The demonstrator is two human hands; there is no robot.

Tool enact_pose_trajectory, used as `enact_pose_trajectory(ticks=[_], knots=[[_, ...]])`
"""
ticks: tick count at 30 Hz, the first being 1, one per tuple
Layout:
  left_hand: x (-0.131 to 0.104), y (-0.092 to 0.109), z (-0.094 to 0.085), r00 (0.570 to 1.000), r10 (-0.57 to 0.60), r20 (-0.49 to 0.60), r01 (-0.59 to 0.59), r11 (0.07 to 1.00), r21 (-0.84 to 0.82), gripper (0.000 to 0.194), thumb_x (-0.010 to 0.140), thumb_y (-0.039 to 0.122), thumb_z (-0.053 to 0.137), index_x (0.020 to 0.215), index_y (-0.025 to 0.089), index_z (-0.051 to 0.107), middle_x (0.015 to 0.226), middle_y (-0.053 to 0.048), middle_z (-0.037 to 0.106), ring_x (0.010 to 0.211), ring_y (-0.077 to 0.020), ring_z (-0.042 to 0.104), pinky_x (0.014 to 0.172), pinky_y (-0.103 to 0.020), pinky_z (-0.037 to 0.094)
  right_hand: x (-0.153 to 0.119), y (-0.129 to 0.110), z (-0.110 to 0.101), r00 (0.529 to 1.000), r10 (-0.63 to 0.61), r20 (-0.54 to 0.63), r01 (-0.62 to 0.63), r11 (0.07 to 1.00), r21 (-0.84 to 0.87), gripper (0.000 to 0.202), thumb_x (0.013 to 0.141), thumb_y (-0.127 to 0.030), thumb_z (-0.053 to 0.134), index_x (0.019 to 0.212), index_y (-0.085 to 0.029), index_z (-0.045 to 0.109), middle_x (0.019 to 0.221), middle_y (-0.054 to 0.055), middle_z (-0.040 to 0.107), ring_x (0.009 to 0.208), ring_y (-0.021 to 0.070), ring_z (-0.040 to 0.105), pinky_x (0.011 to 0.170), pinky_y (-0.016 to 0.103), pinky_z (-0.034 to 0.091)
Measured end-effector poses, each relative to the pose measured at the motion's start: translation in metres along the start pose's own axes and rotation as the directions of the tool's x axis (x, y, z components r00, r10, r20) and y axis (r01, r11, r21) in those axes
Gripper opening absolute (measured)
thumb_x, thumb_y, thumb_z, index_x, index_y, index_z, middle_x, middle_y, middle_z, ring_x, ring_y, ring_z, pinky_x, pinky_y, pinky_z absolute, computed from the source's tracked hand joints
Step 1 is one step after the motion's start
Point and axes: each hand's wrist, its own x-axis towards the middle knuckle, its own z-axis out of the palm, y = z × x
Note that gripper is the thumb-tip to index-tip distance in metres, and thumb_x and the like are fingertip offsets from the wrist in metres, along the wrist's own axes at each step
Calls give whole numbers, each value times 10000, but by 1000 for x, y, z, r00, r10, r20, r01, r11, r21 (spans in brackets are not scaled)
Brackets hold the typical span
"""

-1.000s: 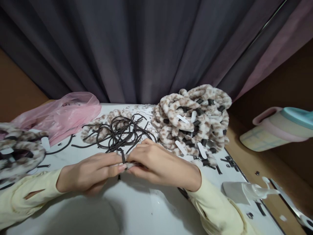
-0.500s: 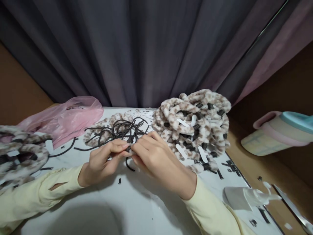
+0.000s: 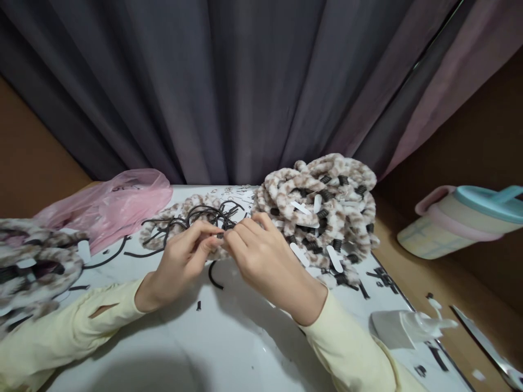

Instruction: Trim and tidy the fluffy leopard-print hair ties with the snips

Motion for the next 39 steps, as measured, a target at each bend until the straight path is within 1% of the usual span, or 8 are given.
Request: enact_pose_trajectory(ticks=[4, 9, 14, 17, 20, 23, 27, 39], knots=[[12, -1, 3, 920, -366, 140, 389, 892, -228, 162, 855, 294, 494, 768, 160, 521, 580, 51, 491, 481, -68, 409, 466, -175, 331, 1, 5, 6, 994, 104, -45, -104, 995, 0, 179, 921, -151, 351, 872, -139, 523, 799, 75, 582, 834, 195, 499, 821, 356, 334], [24, -23, 14, 748, -600, 282, 626, 497, -602, 281, 781, 355, 575, 636, 144, 461, 553, 48, 468, 485, -56, 411, 489, -164, 334, -2, -7, 14, 932, 300, -204, -303, 953, 17, 215, 870, -104, 399, 1047, -100, 520, 1038, 153, 572, 961, 256, 487, 787, 366, 368], [23, -29, 16, 674, -652, 347, 653, 307, -692, 313, 762, 357, 601, 600, 130, 458, 565, 43, 439, 481, -40, 390, 484, -150, 330, 0, -16, 28, 809, 579, 98, -551, 690, 469, 221, 848, -185, 461, 1027, -103, 561, 864, 89, 616, 753, 187, 562, 652, 289, 414], [20, -23, 19, 710, -648, 276, 636, 422, -646, 327, 795, 395, 553, 616, 146, 443, 550, 48, 426, 460, -51, 367, 461, -166, 314, 4, -14, 37, 719, 598, 355, -644, 379, 664, 250, 837, -258, 483, 1021, -107, 558, 800, 50, 616, 643, 142, 545, 573, 248, 397], [14, -22, 25, 818, -570, 77, 545, 725, -421, 264, 836, 360, 501, 666, 161, 467, 583, 36, 472, 490, -80, 417, 483, -196, 331, 6, -11, 38, 704, 541, 460, -645, 214, 734, 241, 857, -294, 434, 713, -134, 542, 629, -5, 530, 534, 97, 444, 507, 219, 333], [8, -28, 30, 967, -235, -102, 229, 971, -70, 168, 856, 222, 470, 700, 166, 496, 654, 6, 521, 600, -117, 479, 569, -231, 375, 5, -9, 34, 736, 518, 436, -630, 288, 721, 322, 845, -267, 433, 542, -160, 429, 529, -34, 430, 506, 84, 379, 506, 216, 293], [3, -39, 32, 978, 167, -128, -139, 969, 203, 177, 848, 70, 401, 722, 166, 480, 642, -11, 495, 646, -145, 454, 613, -263, 390, 3, -6, 31, 766, 513, 387, -623, 445, 643, 307, 806, -218, 436, 508, -179, 370, 470, -46, 369, 475, 90, 340, 489, 221, 264], [-2, -41, 33, 972, 233, 14, -225, 921, 319, 230, 795, -24, 352, 700, 174, 419, 661, -19, 451, 651, -161, 405, 614, -288, 380, 0, -14, 26, 843, 442, 307, -530, 779, 334, 253, 717, -51, 443, 504, -177, 392, 444, -48, 345, 427, 87, 283, 466, 247, 176]])
